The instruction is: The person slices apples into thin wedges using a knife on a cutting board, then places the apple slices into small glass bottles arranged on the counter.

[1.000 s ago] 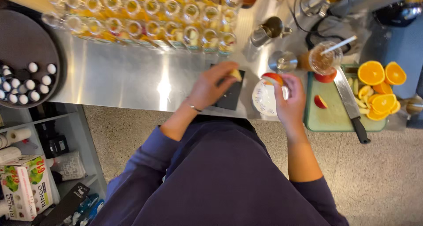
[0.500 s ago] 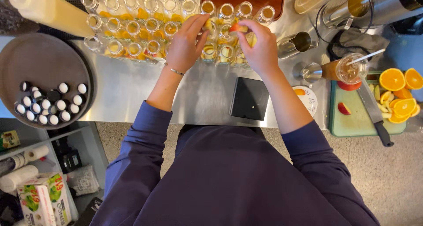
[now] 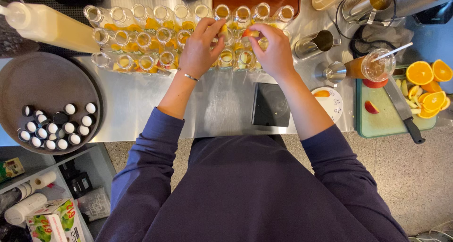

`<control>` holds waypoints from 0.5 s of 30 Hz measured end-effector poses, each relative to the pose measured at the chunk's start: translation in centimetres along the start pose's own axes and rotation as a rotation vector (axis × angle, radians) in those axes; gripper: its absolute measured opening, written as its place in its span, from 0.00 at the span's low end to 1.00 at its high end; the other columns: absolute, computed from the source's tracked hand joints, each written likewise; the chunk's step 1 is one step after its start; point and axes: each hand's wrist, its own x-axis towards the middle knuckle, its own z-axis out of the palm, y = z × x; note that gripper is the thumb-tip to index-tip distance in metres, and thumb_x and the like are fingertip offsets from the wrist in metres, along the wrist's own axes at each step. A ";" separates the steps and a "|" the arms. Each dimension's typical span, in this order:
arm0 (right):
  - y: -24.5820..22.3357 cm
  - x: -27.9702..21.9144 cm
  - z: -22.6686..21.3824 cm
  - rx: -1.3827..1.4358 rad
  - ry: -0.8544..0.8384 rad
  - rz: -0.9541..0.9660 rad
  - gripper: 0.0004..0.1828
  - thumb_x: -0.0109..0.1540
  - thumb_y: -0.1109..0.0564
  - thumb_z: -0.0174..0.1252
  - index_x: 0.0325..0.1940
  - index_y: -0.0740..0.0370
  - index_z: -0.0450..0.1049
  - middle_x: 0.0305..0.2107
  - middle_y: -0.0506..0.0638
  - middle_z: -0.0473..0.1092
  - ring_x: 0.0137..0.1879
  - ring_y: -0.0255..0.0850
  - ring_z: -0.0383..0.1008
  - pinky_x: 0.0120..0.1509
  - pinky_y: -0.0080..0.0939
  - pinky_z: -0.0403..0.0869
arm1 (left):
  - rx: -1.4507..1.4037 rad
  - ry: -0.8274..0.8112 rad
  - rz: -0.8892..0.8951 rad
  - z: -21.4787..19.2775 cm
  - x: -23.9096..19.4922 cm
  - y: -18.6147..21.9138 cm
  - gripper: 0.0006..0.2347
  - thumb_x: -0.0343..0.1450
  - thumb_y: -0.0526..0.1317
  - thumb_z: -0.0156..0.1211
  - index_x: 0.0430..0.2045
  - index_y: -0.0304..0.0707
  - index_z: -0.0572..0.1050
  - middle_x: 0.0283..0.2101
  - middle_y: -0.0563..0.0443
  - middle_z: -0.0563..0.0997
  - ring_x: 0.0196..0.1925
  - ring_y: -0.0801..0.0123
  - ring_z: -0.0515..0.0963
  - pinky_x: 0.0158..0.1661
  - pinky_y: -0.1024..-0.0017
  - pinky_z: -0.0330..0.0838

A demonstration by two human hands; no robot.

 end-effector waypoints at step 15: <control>-0.7 0.5 -0.8 -0.041 0.035 -0.087 0.06 0.66 0.60 0.65 0.46 0.60 0.78 0.38 0.49 0.77 0.45 0.45 0.77 0.61 0.51 0.68 | 0.095 -0.026 -0.007 0.2 0.6 0.6 0.15 0.75 0.33 0.62 0.57 0.35 0.74 0.49 0.48 0.75 0.38 0.61 0.85 0.38 0.67 0.82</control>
